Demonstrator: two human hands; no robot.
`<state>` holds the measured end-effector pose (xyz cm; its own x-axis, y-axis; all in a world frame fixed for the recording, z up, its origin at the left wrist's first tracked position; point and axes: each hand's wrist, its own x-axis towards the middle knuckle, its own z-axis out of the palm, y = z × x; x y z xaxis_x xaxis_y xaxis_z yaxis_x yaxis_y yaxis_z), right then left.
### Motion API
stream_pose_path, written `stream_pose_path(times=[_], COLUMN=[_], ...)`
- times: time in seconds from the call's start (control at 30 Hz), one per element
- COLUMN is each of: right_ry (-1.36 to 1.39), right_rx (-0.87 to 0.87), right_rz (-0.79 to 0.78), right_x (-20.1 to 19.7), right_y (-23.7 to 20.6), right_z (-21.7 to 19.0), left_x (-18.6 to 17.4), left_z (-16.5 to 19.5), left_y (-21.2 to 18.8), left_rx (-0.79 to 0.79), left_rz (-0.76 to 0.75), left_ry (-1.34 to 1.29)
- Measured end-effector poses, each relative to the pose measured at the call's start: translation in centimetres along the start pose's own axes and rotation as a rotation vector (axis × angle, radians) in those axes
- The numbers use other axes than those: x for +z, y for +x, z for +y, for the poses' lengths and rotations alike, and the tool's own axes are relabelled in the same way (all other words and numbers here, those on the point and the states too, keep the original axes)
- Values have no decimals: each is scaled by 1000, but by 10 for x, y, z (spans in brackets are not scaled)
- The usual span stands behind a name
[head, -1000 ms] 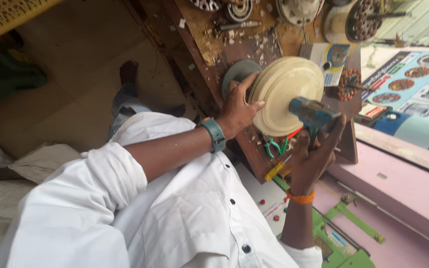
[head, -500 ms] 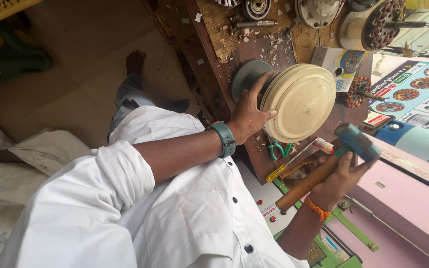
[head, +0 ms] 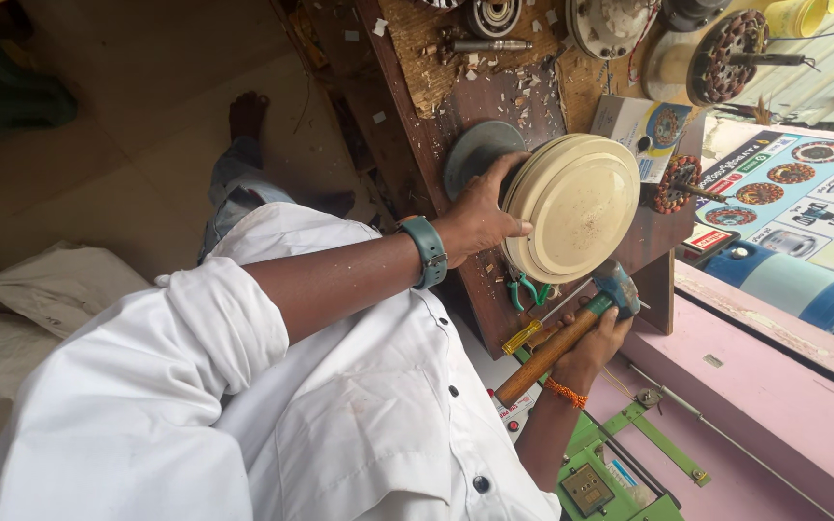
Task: The person assembles an electric motor by placing a stator into a housing, tapping it with a hammer, and securing the cover with multiple screws using screwdrivers. The person then removes the cover to inspect the assembly.
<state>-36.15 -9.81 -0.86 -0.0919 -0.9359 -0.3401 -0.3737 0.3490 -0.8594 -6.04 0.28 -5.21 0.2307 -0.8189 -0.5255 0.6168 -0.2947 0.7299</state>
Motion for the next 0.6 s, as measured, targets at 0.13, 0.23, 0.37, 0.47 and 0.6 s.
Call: stream_pose_path(times=[0.13,0.23,0.37,0.47,0.6], right_ry=[-25,66,195,449,403], right_rx=[-15,73,192,400,342], right_rz=[-26,-41,-83,18,12], right_x=[13,17,25,47,74], right_y=[-3,15,60,84,84], right_z=[-4,7,16,14,14], left_x=[-4,-6,-8,-10,-18], left_z=[0,0,-1,-2,-3], left_y=[-2,0,4,6,6], left_rx=[42,56,-15,62,108], left_rz=[-3,-9,-14,-14,-55], left_ry=[52,62,98,93,-104])
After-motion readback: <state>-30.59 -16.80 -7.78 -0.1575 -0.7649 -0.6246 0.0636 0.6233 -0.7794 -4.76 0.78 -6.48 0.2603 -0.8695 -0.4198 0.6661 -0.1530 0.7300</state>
